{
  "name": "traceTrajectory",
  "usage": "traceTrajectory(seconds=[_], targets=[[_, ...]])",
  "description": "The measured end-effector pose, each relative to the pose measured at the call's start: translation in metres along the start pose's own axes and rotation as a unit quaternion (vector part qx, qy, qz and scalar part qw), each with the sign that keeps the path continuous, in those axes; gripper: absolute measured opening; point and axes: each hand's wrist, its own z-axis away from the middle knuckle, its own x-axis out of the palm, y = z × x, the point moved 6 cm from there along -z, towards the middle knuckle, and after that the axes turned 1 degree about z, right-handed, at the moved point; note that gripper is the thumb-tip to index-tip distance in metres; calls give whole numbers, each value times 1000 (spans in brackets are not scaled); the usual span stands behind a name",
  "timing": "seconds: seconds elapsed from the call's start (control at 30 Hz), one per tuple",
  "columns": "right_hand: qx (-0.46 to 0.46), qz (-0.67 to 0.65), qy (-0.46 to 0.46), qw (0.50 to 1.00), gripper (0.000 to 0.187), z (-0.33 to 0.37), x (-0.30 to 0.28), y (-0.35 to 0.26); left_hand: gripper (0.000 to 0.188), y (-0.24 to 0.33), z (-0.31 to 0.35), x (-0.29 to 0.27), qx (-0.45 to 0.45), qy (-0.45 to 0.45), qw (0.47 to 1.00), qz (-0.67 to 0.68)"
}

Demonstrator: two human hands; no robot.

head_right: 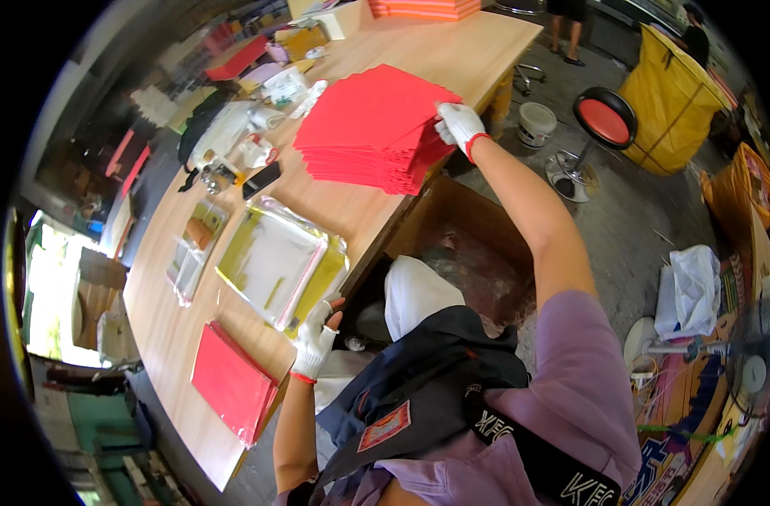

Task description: The person repeatedly picks up red rectangular sheets from a stack on a table, places them into a clear plastic sleeve, and stacks the wrapped items on the left. The person wears white gloves and a purple shirt with a KFC logo. The process is repetitive and involves handling the sheets one at a time.

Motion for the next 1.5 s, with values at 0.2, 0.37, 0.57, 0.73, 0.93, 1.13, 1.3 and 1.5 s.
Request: traceTrajectory(seconds=[0.2,0.37,0.57,0.73,0.93,1.13,1.3,1.5], targets=[[-37,-86,-24,995,27,-20,25,-17,26,-19,-1,-47,-30,138,965,-222],[-82,-171,-65,980,13,-21,52,-29,22,-54,-18,-72,-199,88,902,-372],[11,-165,-159,973,19,95,82,-24,19,-108,-13,-85,-248,85,894,-363],[178,-91,-334,921,17,210,110,22,21,-121,-13,-99,-220,119,915,-318],[304,-193,-307,881,28,215,88,134,19,-117,7,-106,-134,234,927,-261],[303,-292,-178,890,20,236,96,153,17,-95,6,-119,-134,272,927,-222],[313,-347,-251,848,21,240,98,156,27,-67,1,-131,-38,252,962,-97],[252,-302,-200,898,25,254,105,127,26,-36,5,-120,-3,260,957,-129]])
